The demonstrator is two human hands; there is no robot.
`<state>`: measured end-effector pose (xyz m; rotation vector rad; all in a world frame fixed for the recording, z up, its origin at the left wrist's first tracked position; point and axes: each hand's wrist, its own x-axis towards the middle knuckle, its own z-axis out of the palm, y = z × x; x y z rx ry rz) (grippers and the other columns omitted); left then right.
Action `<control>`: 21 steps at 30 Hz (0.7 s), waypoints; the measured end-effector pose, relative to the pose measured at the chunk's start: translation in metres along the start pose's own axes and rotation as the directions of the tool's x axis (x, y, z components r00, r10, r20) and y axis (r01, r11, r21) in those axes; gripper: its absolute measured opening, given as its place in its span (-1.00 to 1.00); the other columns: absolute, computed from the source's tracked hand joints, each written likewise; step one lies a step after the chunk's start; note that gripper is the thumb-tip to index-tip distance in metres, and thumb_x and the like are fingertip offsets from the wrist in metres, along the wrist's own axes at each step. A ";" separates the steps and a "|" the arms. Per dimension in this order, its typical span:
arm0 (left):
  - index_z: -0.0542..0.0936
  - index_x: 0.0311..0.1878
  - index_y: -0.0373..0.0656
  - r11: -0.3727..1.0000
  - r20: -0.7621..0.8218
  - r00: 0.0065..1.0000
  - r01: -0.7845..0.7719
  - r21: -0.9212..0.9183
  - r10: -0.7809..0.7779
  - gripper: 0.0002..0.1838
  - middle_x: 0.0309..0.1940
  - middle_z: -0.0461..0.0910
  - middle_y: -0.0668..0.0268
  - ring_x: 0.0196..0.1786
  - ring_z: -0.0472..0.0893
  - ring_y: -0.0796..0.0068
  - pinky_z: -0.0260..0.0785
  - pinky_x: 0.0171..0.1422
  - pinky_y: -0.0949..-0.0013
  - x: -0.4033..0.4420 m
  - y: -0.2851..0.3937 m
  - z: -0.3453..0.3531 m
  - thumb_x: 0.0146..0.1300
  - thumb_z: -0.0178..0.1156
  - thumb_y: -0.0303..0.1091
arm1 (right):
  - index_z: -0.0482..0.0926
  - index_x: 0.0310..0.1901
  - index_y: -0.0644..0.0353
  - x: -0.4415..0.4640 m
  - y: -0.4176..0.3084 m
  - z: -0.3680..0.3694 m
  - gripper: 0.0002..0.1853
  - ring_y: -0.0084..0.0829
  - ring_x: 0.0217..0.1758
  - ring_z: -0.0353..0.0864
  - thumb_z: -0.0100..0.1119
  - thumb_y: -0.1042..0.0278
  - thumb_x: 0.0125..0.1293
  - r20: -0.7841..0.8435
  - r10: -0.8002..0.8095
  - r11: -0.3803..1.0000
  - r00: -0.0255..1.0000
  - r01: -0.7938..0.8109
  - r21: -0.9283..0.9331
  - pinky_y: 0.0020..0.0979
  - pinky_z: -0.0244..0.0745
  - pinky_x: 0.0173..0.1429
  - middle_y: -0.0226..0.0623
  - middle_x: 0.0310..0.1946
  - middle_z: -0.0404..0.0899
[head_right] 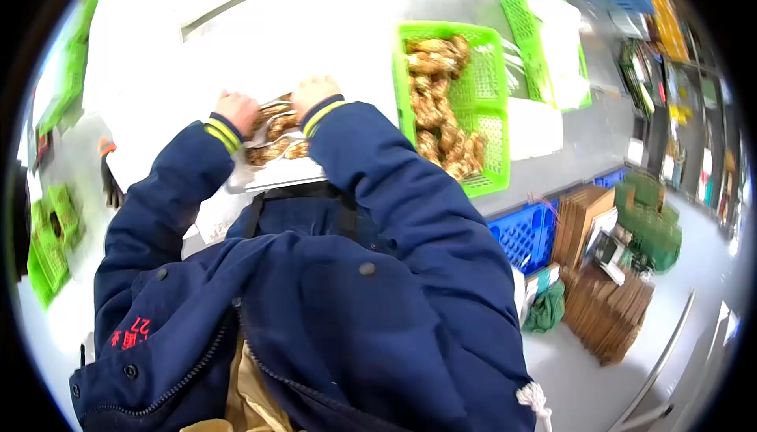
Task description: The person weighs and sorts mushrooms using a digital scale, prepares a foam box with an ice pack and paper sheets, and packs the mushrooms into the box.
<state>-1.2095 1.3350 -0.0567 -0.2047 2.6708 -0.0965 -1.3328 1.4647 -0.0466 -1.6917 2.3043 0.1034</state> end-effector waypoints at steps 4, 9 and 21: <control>0.61 -0.52 -0.04 0.970 -0.116 0.988 -0.072 0.230 0.101 -0.89 -0.41 0.48 0.35 -0.10 0.39 0.37 0.24 -0.15 0.23 -0.005 0.002 0.003 -0.05 0.09 -0.34 | 0.53 -0.33 0.17 -0.010 -0.003 0.010 -0.83 -0.28 -0.20 0.50 0.04 0.36 0.02 -0.210 0.021 1.000 0.978 -0.025 -0.015 -0.31 0.36 -0.06 -0.22 -0.37 0.54; 0.55 -0.21 -0.12 0.987 -0.082 0.997 0.004 0.161 0.010 -0.77 -0.37 0.52 0.33 -0.12 0.46 0.35 0.28 -0.08 0.16 -0.008 -0.004 0.014 0.08 0.01 -0.33 | 0.51 -0.22 0.21 -0.064 0.031 -0.007 -0.73 -0.26 -0.23 0.51 0.06 0.55 -0.04 -0.744 0.019 0.924 0.668 0.272 0.268 -0.33 0.43 -0.08 -0.21 -0.35 0.52; 0.32 0.16 -0.02 0.975 -0.426 0.903 -0.038 -0.220 -0.061 -0.47 -0.33 0.49 0.31 -0.21 0.48 0.34 0.28 -0.08 0.30 -0.031 0.004 -0.034 0.05 0.12 -0.45 | 0.58 -0.20 0.29 -0.213 0.187 0.031 -0.66 -0.53 -0.34 0.56 0.34 0.33 -0.04 0.040 0.724 0.275 0.688 -0.342 0.898 -0.52 0.46 -0.21 -0.28 -0.40 0.60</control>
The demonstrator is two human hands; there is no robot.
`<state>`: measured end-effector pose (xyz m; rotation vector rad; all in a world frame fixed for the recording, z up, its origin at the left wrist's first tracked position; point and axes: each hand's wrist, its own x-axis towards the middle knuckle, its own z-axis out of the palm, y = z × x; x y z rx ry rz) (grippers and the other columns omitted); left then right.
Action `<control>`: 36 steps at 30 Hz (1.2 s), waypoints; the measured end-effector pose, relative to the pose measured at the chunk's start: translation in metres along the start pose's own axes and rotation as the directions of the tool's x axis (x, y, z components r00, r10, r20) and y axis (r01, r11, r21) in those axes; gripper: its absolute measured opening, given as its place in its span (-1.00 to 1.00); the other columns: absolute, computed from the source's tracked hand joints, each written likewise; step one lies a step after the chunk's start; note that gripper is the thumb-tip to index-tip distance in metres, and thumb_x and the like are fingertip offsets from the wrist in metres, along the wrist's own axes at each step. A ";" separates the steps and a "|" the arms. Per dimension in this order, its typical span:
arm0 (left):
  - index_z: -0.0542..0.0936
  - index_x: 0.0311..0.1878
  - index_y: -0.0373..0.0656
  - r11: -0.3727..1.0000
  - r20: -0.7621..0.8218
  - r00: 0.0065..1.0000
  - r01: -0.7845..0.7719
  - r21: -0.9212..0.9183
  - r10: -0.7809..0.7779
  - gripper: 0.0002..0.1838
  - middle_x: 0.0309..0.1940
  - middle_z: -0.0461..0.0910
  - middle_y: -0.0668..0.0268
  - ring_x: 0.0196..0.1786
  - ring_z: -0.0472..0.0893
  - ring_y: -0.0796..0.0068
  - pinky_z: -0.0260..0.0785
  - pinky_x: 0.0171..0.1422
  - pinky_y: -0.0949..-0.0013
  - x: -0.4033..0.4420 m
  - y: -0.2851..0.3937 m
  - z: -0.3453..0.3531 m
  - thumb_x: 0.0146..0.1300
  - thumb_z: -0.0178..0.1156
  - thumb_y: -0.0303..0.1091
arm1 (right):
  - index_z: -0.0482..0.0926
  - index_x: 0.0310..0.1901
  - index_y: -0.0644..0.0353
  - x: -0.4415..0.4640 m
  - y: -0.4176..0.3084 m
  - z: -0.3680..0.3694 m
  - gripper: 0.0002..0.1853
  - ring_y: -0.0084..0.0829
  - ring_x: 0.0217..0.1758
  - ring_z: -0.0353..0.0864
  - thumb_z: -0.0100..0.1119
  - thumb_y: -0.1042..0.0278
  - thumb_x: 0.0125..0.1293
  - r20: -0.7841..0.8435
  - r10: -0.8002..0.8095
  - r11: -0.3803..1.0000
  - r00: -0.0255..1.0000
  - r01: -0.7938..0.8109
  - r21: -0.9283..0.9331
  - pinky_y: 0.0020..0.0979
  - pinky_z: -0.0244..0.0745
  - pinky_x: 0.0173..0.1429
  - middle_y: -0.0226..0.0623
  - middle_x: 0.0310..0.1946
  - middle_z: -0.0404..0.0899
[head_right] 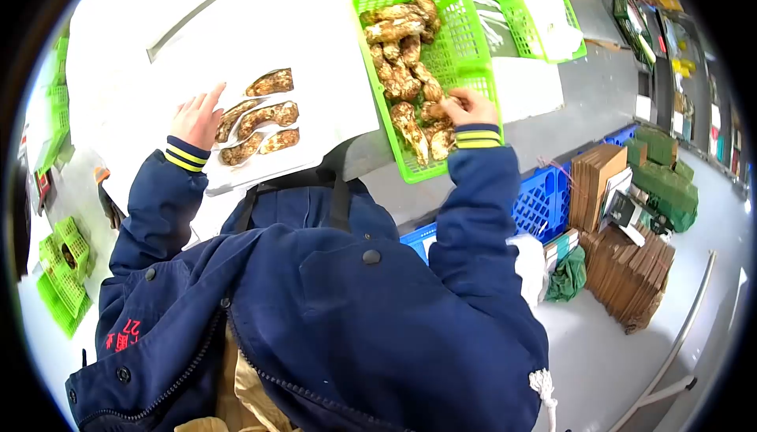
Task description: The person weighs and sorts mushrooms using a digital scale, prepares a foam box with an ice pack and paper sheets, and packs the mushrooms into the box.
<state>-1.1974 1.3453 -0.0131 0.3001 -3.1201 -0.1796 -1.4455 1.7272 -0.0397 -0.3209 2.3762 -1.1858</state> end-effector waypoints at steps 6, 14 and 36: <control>0.47 -0.01 -0.03 0.985 -0.249 0.962 0.075 -0.154 -0.112 -0.62 -0.35 0.53 0.36 -0.24 0.51 0.33 0.28 -0.09 0.29 -0.017 -0.022 0.007 0.04 0.10 -0.47 | 0.48 -0.09 0.35 -0.008 -0.099 0.016 -0.67 -0.58 -0.24 0.51 0.22 0.63 0.06 0.254 -0.170 0.911 0.952 0.054 0.408 -0.60 0.45 -0.15 -0.32 -0.28 0.55; 0.49 -0.04 0.00 0.959 -0.379 0.882 0.269 -0.085 -0.281 -0.70 -0.38 0.54 0.40 -0.28 0.50 0.42 0.25 -0.17 0.33 -0.018 -0.038 -0.004 0.12 0.07 -0.45 | 0.58 -0.19 0.23 0.053 -0.164 0.267 -0.72 -0.47 -0.22 0.58 0.28 0.49 -0.02 0.592 -0.402 0.910 0.699 0.236 0.340 -0.51 0.47 -0.09 -0.28 -0.36 0.61; 0.50 -0.28 -0.01 0.998 0.191 0.981 0.014 0.055 -0.025 -0.86 -0.40 0.55 0.37 -0.16 0.53 0.38 0.09 0.28 0.10 0.020 -0.016 0.031 0.08 0.01 -0.37 | 0.59 -0.26 0.13 0.051 -0.159 0.262 -0.82 -0.09 -0.24 0.56 0.02 0.39 0.12 0.544 -0.491 0.435 0.680 0.733 -0.524 -0.21 0.45 -0.10 -0.10 -0.36 0.58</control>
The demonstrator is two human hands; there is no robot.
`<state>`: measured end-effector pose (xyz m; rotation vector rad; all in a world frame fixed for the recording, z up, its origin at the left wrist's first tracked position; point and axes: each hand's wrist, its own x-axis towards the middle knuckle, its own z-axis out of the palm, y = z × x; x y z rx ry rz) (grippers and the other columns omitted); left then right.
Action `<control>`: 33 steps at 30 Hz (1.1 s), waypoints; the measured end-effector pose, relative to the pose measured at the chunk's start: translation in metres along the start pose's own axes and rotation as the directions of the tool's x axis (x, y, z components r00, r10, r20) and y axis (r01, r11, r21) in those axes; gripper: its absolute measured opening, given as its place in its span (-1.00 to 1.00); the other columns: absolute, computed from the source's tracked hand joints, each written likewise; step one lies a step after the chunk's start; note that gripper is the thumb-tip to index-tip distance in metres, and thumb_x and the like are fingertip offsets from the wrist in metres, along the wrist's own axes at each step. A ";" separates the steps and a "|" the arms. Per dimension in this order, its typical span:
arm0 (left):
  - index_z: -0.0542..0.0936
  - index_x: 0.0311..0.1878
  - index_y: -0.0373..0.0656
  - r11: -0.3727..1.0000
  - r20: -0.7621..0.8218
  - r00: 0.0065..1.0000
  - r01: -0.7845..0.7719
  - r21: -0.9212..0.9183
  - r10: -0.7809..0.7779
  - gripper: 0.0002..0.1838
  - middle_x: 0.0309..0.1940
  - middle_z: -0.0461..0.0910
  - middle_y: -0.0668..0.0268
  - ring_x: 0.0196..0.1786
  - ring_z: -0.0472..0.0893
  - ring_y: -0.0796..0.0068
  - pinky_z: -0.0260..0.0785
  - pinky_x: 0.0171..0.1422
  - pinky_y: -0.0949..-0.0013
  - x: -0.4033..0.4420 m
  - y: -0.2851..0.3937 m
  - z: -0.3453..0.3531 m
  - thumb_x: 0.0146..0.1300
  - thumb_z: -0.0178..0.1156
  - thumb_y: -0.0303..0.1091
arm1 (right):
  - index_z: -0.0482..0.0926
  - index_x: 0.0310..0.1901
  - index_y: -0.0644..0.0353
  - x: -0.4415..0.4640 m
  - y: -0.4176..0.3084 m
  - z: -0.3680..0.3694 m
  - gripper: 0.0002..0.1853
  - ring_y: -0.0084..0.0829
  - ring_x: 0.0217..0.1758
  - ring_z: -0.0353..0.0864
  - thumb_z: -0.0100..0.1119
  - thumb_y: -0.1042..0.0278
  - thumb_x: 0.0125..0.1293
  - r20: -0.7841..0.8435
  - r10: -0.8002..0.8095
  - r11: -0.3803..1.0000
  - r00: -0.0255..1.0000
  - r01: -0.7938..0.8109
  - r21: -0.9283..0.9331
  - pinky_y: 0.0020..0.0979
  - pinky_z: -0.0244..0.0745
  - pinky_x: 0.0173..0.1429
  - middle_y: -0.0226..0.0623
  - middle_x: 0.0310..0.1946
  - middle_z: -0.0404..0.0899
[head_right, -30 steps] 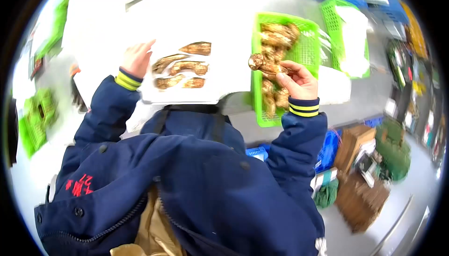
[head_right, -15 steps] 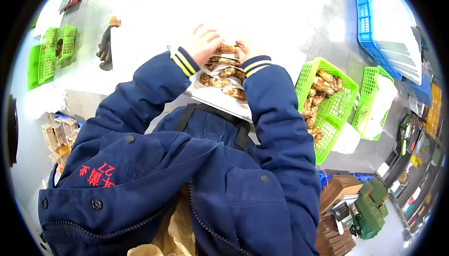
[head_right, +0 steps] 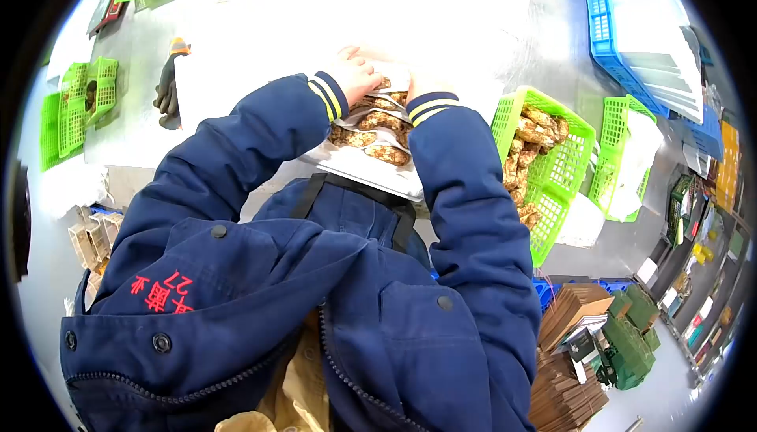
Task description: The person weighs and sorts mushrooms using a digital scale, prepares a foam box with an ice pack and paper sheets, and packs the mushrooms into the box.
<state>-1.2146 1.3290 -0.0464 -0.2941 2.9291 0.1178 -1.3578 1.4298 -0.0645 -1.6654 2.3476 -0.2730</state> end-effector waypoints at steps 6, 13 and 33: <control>0.52 -0.28 -0.12 0.990 -0.163 0.977 0.135 -0.039 -0.140 -0.86 -0.28 0.54 0.24 -0.08 0.51 0.29 0.33 0.05 0.28 0.027 -0.015 -0.005 0.05 0.05 -0.40 | 0.53 -0.33 0.14 0.026 0.011 0.005 -0.85 -0.13 -0.21 0.53 -0.05 0.48 0.08 0.011 -0.076 0.985 0.997 0.077 -0.157 -0.23 0.44 -0.08 -0.12 -0.29 0.52; 0.56 -0.37 -0.03 0.984 0.004 0.984 0.176 -0.037 -0.176 -0.88 -0.34 0.57 0.31 -0.14 0.56 0.34 0.34 -0.03 0.24 0.043 -0.012 0.003 0.08 0.03 -0.36 | 0.55 -0.37 0.14 0.019 0.009 -0.007 -0.86 -0.16 -0.19 0.53 -0.01 0.50 0.04 0.141 -0.069 0.975 0.988 0.097 -0.198 -0.24 0.44 -0.08 -0.17 -0.30 0.52; 0.35 0.10 -0.03 0.992 -0.121 0.987 -0.095 0.081 0.105 -0.58 -0.10 0.42 0.34 0.06 0.39 0.38 0.10 0.26 0.17 -0.009 -0.015 0.004 0.12 0.04 -0.36 | 0.49 -0.27 0.24 -0.101 0.018 -0.028 -0.79 -0.24 -0.27 0.48 0.03 0.49 -0.03 -0.572 -0.052 0.983 0.819 0.144 0.117 -0.28 0.41 -0.15 -0.18 -0.39 0.49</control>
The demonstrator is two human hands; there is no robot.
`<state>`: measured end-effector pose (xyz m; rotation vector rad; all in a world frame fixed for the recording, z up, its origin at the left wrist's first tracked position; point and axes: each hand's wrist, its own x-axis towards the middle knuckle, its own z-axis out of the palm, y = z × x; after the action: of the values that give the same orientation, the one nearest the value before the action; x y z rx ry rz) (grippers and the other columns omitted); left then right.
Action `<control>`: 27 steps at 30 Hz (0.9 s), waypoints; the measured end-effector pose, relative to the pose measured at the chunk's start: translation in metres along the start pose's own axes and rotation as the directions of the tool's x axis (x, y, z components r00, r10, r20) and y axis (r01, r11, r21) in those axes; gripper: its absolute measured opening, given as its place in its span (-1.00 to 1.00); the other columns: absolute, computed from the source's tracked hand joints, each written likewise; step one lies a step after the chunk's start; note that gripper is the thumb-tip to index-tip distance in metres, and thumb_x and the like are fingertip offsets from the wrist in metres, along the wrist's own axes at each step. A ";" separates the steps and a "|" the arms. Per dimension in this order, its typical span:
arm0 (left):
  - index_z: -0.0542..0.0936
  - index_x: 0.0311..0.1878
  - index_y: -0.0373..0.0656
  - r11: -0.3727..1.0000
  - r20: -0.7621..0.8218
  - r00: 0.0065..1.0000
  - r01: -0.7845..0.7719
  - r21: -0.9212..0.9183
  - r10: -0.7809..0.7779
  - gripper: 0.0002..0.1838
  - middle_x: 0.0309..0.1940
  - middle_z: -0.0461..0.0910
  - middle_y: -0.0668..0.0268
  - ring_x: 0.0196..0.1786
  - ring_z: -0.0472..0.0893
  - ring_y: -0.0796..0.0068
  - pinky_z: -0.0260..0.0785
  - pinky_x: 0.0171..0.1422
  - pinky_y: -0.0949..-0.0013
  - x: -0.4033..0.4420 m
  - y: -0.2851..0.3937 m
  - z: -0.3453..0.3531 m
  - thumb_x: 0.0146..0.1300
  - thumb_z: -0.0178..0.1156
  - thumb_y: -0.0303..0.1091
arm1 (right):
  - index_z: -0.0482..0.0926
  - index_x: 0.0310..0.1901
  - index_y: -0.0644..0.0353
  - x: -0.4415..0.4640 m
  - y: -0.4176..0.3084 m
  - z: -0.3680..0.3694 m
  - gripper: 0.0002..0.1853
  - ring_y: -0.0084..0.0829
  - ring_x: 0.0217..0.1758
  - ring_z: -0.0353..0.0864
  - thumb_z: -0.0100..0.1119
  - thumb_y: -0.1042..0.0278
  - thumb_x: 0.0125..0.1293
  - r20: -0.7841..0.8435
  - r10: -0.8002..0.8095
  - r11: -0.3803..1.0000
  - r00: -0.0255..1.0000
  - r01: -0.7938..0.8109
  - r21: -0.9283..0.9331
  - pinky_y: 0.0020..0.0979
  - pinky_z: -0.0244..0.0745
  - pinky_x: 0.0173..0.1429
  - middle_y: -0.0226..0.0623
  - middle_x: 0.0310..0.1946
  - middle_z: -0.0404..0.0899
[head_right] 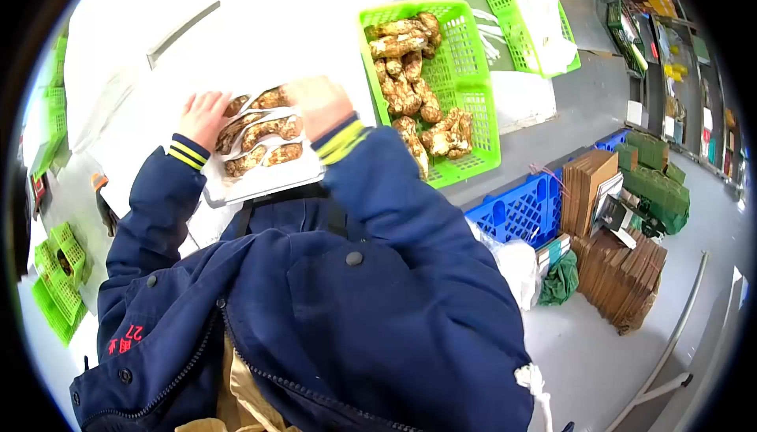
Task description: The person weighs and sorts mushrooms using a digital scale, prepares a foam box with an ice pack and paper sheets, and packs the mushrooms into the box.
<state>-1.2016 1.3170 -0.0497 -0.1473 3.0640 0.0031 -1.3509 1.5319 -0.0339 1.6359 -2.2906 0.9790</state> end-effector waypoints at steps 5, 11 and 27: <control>0.38 0.08 -0.03 0.982 -0.233 0.970 0.022 -0.187 -0.066 -0.57 -0.03 0.43 0.30 0.09 0.38 0.33 0.14 0.23 0.21 -0.006 -0.004 -0.009 0.08 0.12 -0.41 | 0.53 -0.17 0.09 -0.103 0.102 -0.138 -0.68 -0.09 -0.26 0.50 0.03 0.56 -0.01 0.248 0.673 0.705 0.697 -0.504 -0.499 -0.19 0.41 -0.14 -0.14 -0.33 0.55; 0.44 0.02 -0.05 0.975 -0.338 0.940 -0.028 -0.223 -0.050 -0.60 -0.08 0.46 0.31 0.04 0.42 0.31 0.20 0.14 0.25 -0.006 0.004 -0.007 0.05 0.16 -0.44 | 0.45 -0.02 -0.14 -0.152 0.106 -0.140 -0.50 -0.29 0.03 0.38 0.16 0.49 -0.09 0.488 0.563 0.770 0.667 -0.207 -0.604 -0.19 0.33 0.03 -0.43 -0.06 0.45; 0.37 0.03 -0.09 0.969 -0.099 0.976 0.174 -0.173 -0.193 -0.60 -0.06 0.44 0.28 0.06 0.42 0.32 0.09 0.27 0.13 -0.005 0.022 0.010 0.08 0.12 -0.34 | 0.38 -0.05 0.25 0.068 0.011 -0.007 -0.57 -0.32 -0.15 0.57 0.26 0.41 0.03 0.555 0.231 0.778 0.799 -0.494 0.388 -0.39 0.47 -0.04 -0.14 -0.17 0.54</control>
<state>-1.1980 1.3396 -0.0595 -0.4561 3.1484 0.2450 -1.3886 1.4849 -0.0002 1.8031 -2.9758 1.5453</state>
